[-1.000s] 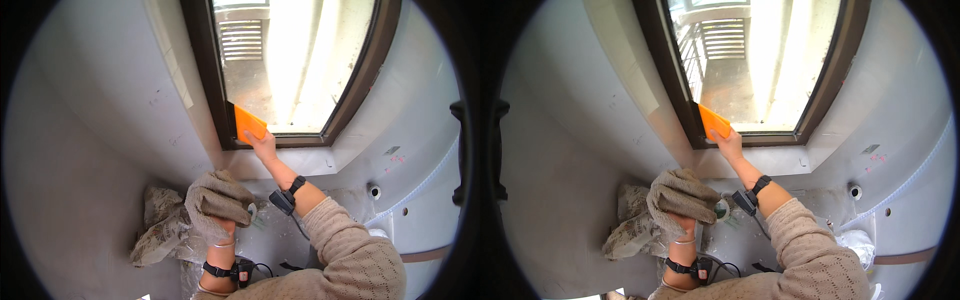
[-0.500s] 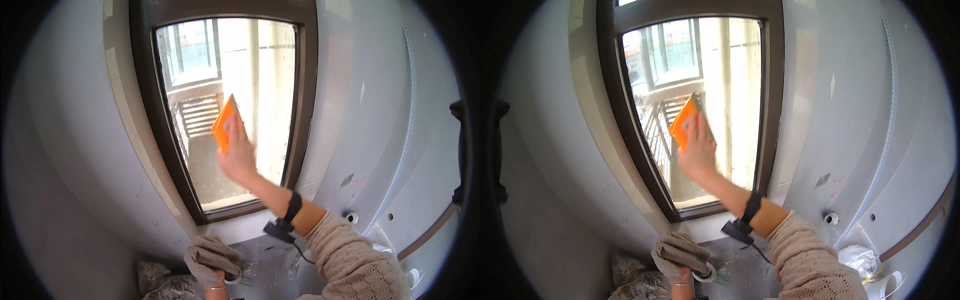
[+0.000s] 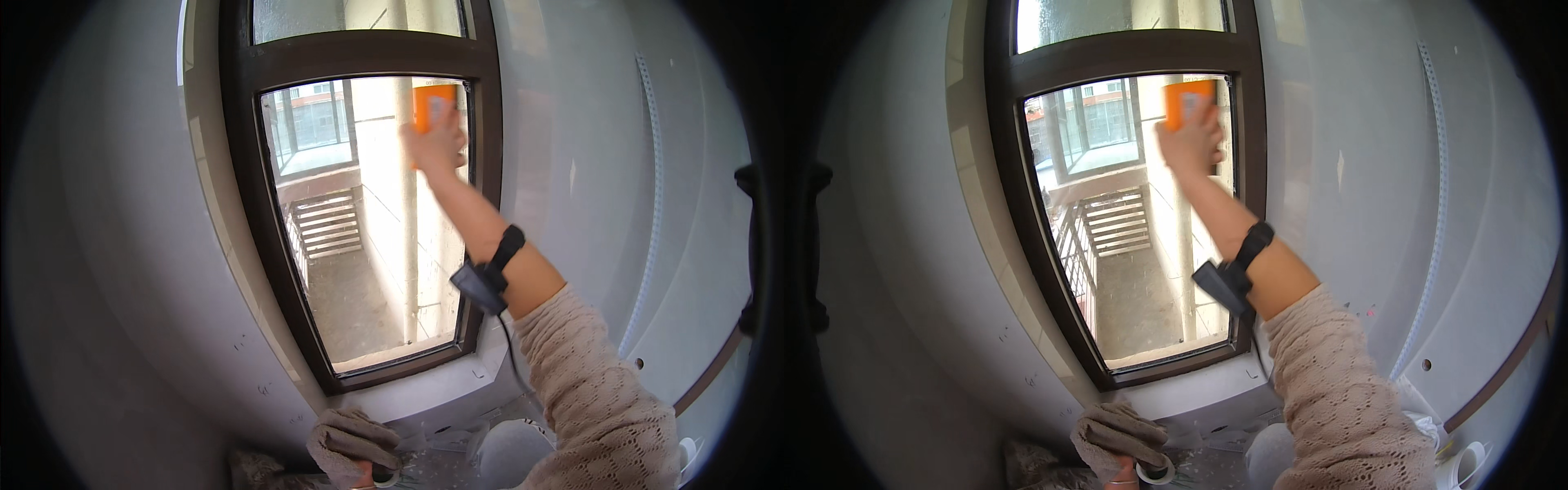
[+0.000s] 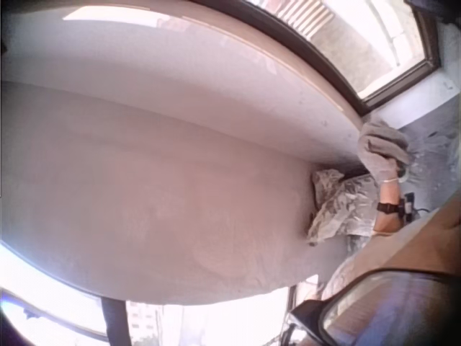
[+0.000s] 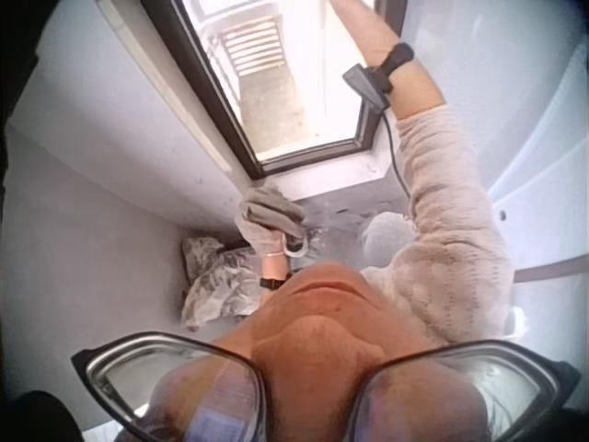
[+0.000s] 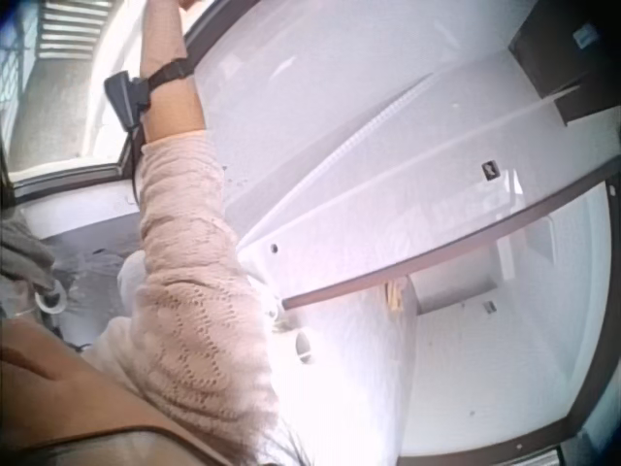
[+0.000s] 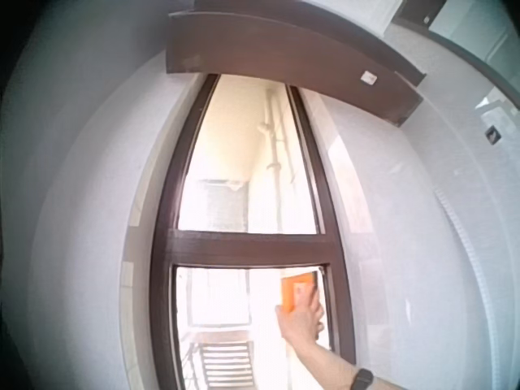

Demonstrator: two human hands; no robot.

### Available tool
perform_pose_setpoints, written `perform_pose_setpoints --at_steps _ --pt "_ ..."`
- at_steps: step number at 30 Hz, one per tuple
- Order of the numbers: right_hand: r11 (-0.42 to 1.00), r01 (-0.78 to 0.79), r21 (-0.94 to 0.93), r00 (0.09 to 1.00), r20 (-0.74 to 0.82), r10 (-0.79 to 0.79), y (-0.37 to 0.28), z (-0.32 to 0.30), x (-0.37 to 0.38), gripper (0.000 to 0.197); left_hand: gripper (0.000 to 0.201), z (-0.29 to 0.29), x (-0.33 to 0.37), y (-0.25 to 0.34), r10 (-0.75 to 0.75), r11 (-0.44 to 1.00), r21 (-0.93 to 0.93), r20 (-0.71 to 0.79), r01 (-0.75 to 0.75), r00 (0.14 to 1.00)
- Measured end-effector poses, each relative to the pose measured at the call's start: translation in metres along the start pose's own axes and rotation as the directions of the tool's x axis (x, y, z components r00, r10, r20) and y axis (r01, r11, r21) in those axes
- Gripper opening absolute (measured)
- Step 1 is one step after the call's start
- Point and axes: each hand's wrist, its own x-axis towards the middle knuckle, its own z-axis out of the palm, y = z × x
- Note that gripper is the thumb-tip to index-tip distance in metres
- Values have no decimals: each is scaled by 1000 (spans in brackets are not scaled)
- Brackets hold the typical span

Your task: The person cleans a window using an orange squeegee and a cloth. They wipe the glass pane and the window frame, alternating between the squeegee and the cloth to remove residue.

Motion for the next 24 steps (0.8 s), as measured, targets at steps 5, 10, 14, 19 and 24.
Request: perform_pose_setpoints --at_steps 5,10,14,19,24 --pt "960 279 -38 940 218 -264 40 41 -4 99 53 -6 1 8 49 994 70 436 -88 898" --pt "993 100 -58 995 -23 -101 39 12 17 100 46 -12 1 11 169 979 38 405 -201 899" --pt "999 39 -12 996 85 -38 18 -1 -9 102 41 -17 3 0 -54 972 228 452 -57 890" --pt "978 161 130 938 289 -193 59 30 -80 96 42 -9 2 -12 -379 901 -242 -42 359 924" --pt "986 140 86 989 -64 -134 109 15 -74 88 40 -14 -2 -11 -316 913 -215 166 347 934"
